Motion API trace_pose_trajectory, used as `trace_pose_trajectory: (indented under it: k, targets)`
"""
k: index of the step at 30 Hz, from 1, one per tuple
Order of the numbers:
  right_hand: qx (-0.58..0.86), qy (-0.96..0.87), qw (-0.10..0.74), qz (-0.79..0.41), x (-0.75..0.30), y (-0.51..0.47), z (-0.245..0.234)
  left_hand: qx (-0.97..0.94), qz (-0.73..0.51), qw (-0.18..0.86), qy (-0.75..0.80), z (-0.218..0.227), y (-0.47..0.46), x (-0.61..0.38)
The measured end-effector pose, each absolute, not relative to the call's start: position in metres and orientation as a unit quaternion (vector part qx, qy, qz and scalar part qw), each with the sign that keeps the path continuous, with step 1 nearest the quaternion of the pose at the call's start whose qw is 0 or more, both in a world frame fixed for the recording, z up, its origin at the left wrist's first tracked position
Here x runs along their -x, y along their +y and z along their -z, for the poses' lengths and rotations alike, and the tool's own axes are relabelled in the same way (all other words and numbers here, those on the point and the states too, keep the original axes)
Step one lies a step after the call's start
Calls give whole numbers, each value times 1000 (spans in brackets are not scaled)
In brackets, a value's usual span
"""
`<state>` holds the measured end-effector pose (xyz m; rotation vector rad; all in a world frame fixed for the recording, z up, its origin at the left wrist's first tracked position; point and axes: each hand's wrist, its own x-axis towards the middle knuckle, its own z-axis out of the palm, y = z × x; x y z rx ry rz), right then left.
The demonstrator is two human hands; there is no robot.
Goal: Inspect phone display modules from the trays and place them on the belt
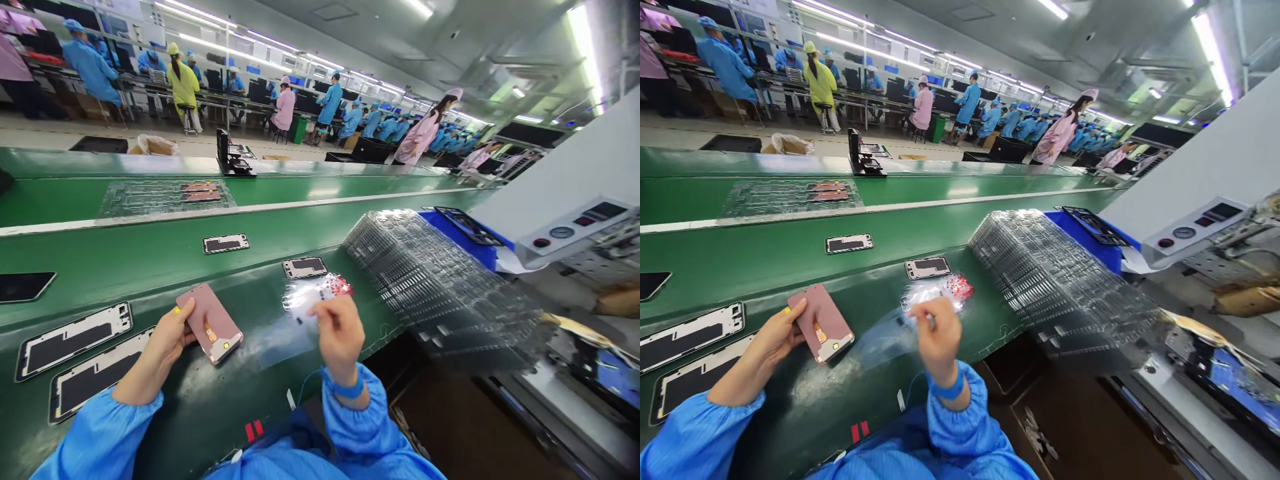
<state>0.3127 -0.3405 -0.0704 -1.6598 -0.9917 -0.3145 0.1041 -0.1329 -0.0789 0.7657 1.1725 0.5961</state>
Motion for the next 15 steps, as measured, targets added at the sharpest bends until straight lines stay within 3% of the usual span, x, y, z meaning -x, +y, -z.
trace_pose_trajectory:
  k: [5, 10, 15]
  targets:
    - [790, -305, 523, 94, -408, -336, 107, -352, -269, 751, 489, 69, -140, -116]
    - [807, -265, 527, 16, -420, -327, 127, -390, -215, 796, 409, 67, -152, -133]
    - [705, -340, 583, -217, -364, -297, 134, -535, -202, 766, 293, 67, -168, -162]
